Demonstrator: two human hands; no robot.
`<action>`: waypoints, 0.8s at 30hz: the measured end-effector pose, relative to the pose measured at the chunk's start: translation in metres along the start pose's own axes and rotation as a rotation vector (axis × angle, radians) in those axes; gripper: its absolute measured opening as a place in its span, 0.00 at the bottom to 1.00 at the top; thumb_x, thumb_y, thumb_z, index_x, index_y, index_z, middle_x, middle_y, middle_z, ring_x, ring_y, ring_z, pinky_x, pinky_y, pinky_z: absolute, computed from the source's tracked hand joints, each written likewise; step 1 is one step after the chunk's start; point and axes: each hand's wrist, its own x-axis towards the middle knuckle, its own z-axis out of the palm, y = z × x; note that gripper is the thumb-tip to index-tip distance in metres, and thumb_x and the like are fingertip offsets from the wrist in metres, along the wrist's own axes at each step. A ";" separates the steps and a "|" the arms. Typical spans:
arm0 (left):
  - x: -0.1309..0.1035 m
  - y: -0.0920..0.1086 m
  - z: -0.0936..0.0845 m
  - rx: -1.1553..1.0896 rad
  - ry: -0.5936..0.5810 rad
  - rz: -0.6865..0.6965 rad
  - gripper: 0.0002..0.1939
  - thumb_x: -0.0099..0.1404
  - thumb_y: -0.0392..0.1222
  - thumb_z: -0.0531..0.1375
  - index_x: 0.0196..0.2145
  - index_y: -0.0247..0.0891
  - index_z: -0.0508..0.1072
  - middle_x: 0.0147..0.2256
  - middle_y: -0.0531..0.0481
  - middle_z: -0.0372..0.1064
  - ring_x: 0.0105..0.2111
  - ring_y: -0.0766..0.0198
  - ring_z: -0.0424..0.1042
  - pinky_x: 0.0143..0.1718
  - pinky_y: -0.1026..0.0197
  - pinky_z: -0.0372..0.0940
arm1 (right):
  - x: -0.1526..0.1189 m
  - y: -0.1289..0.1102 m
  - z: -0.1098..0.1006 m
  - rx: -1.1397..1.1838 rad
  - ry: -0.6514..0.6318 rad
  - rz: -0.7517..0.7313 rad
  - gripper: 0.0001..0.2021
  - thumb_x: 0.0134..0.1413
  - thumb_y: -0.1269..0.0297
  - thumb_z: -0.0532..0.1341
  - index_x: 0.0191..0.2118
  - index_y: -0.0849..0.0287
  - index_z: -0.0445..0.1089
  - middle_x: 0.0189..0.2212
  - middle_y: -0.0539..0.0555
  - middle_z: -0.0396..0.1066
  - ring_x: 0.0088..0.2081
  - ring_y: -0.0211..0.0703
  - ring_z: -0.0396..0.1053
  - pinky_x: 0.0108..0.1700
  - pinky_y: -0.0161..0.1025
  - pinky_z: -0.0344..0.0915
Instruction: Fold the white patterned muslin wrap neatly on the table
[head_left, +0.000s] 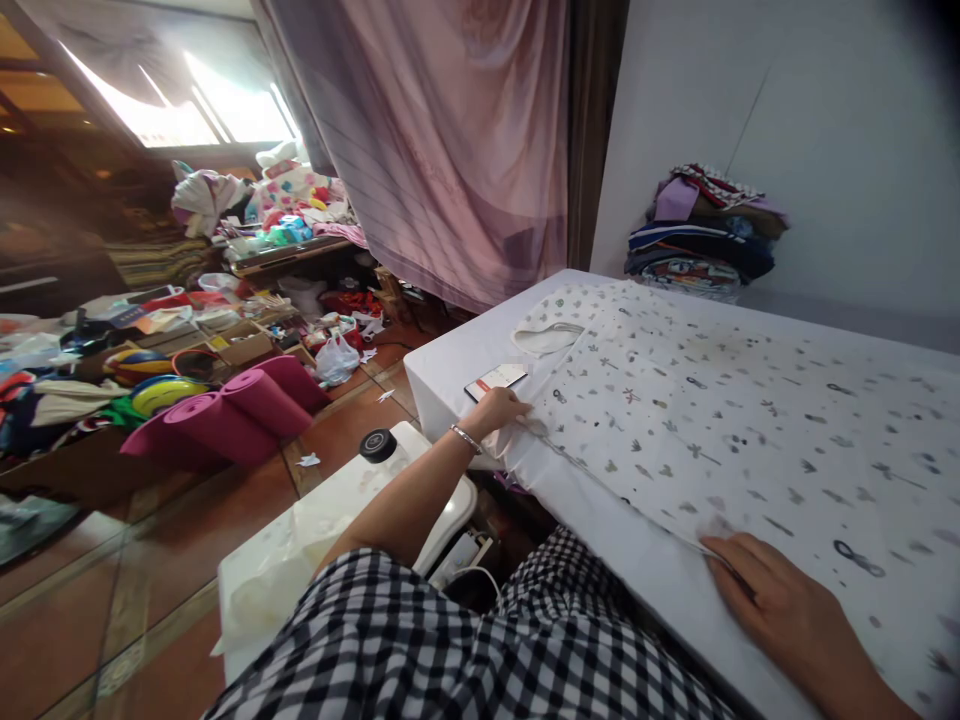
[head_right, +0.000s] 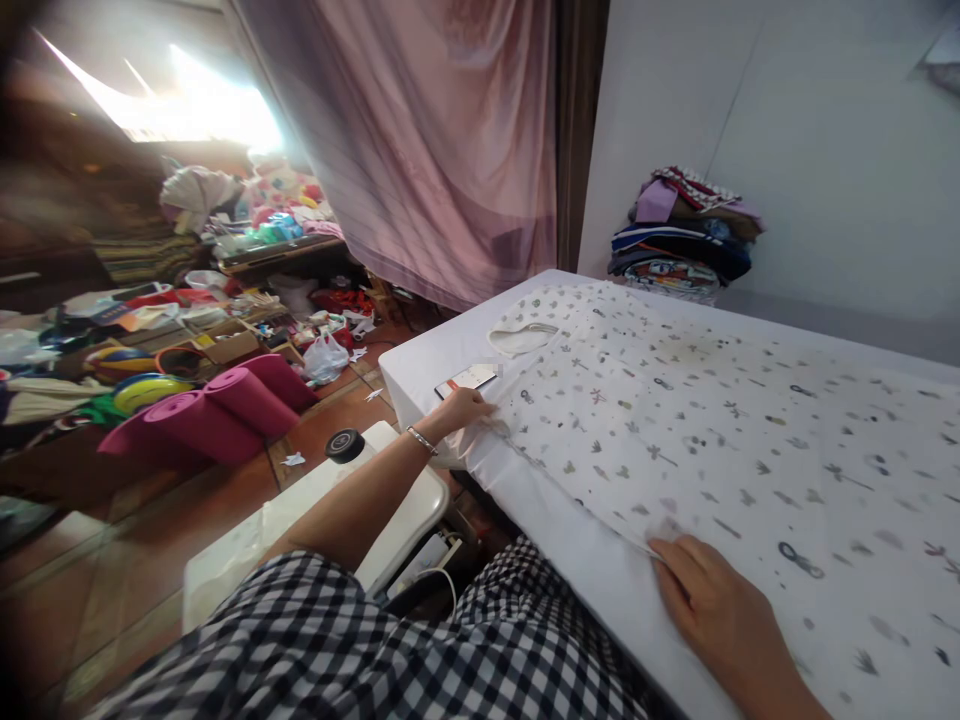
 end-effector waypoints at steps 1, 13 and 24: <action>0.000 0.000 0.000 0.006 -0.016 -0.005 0.14 0.60 0.52 0.61 0.33 0.36 0.76 0.32 0.48 0.75 0.33 0.63 0.71 0.30 0.66 0.60 | 0.000 0.000 0.000 0.001 0.000 0.004 0.16 0.65 0.58 0.49 0.41 0.57 0.73 0.36 0.53 0.72 0.34 0.41 0.74 0.24 0.33 0.70; -0.005 0.004 -0.002 0.116 -0.013 0.017 0.13 0.58 0.49 0.60 0.36 0.37 0.75 0.37 0.43 0.75 0.39 0.54 0.73 0.36 0.59 0.62 | -0.001 0.001 0.011 -0.002 0.076 -0.001 0.13 0.60 0.61 0.53 0.40 0.51 0.75 0.35 0.56 0.76 0.34 0.47 0.76 0.26 0.36 0.75; 0.004 -0.005 -0.010 0.070 0.034 0.084 0.03 0.55 0.32 0.56 0.29 0.36 0.69 0.29 0.48 0.72 0.33 0.61 0.71 0.29 0.64 0.58 | 0.001 -0.003 0.013 0.048 0.104 -0.086 0.12 0.60 0.64 0.53 0.40 0.51 0.74 0.35 0.53 0.76 0.34 0.46 0.77 0.30 0.33 0.76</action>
